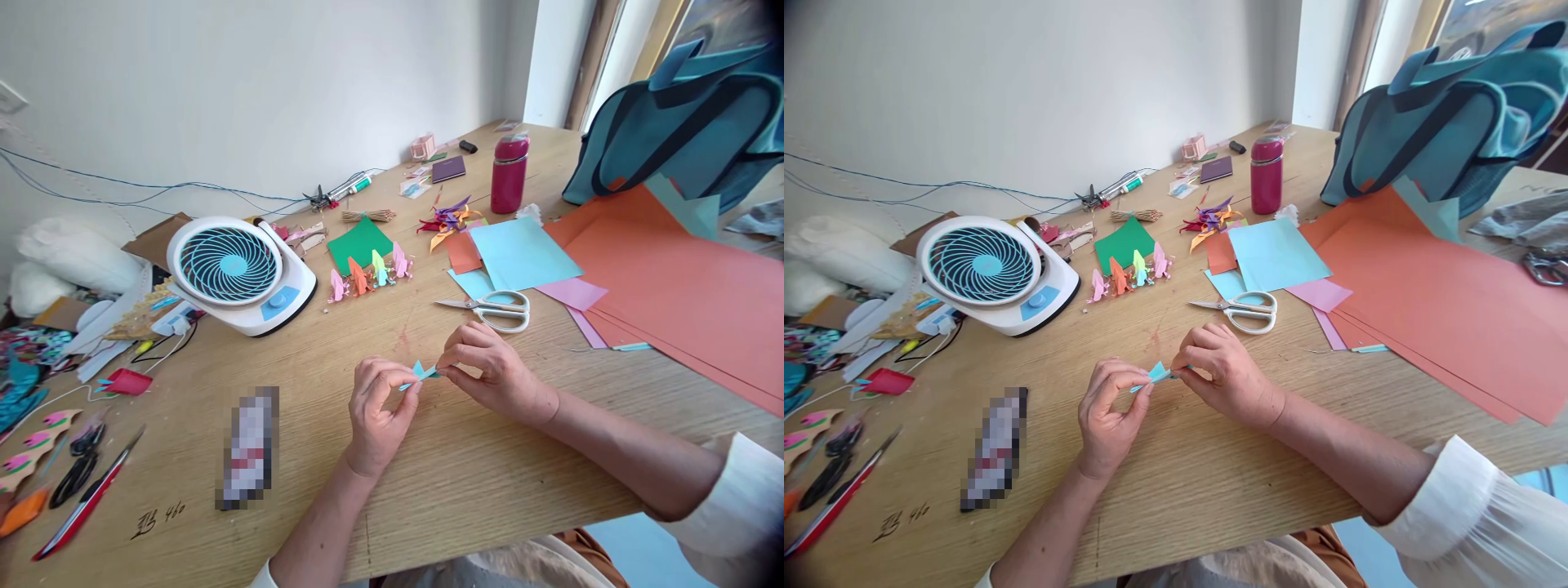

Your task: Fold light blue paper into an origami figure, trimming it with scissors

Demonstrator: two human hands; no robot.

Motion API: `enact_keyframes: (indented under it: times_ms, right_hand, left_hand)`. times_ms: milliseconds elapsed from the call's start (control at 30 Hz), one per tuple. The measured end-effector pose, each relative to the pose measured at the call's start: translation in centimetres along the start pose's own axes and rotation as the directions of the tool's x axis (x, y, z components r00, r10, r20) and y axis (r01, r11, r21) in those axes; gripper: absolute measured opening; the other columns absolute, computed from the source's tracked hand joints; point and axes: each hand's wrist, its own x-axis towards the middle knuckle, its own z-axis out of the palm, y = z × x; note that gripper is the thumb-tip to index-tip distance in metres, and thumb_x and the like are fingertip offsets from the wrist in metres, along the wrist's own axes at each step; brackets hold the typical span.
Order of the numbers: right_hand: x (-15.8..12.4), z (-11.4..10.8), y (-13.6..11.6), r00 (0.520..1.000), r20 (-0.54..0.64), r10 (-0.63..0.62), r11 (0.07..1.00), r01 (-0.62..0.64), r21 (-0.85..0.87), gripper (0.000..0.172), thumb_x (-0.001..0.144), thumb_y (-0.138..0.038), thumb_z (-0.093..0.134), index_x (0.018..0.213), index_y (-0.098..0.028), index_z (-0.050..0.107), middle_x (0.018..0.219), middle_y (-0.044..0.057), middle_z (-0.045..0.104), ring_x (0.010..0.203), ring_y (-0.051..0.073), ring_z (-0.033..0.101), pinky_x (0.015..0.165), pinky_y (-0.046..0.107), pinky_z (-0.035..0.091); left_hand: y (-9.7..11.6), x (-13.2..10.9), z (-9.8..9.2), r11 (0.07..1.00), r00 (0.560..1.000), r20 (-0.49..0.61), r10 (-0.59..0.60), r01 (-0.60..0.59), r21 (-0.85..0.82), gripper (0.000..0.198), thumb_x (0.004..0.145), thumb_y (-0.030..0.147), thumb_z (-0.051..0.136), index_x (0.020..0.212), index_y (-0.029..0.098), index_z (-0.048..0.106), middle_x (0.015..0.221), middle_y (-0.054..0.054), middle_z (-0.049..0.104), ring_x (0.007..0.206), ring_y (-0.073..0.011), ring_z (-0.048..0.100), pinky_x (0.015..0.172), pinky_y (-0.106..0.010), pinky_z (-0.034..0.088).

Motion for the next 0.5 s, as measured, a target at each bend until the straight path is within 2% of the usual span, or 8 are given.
enact_keyframes:
  times_ms: [367, 500]
  right_hand:
    - [0.00, -0.06, 0.03, 1.000, -0.009, 0.008, 1.000, -0.008, -0.025, 0.008, 0.092, -0.017, 0.058, 0.092, -0.021, 0.064, 0.085, 0.005, 0.061, 0.078, 0.017, 0.054, 0.073, 0.034, 0.041]
    - [-0.06, 0.05, -0.15, 1.000, 0.008, -0.023, 0.999, 0.023, -0.026, 0.005, 0.092, -0.020, 0.060, 0.093, -0.021, 0.065, 0.086, 0.005, 0.061, 0.079, 0.017, 0.053, 0.072, 0.034, 0.040]
  left_hand:
    - [0.10, 0.07, -0.14, 1.000, 1.000, -0.026, -0.007, 0.007, 0.003, 0.013, 0.085, 0.010, 0.064, 0.085, 0.022, 0.061, 0.083, -0.001, 0.065, 0.081, -0.0166, 0.061, 0.080, -0.035, 0.050]
    - [0.24, 0.06, -0.04, 1.000, 1.000, -0.002, 0.017, -0.017, -0.003, 0.015, 0.083, 0.007, 0.065, 0.086, 0.022, 0.061, 0.083, -0.002, 0.066, 0.082, -0.0166, 0.061, 0.081, -0.036, 0.050]
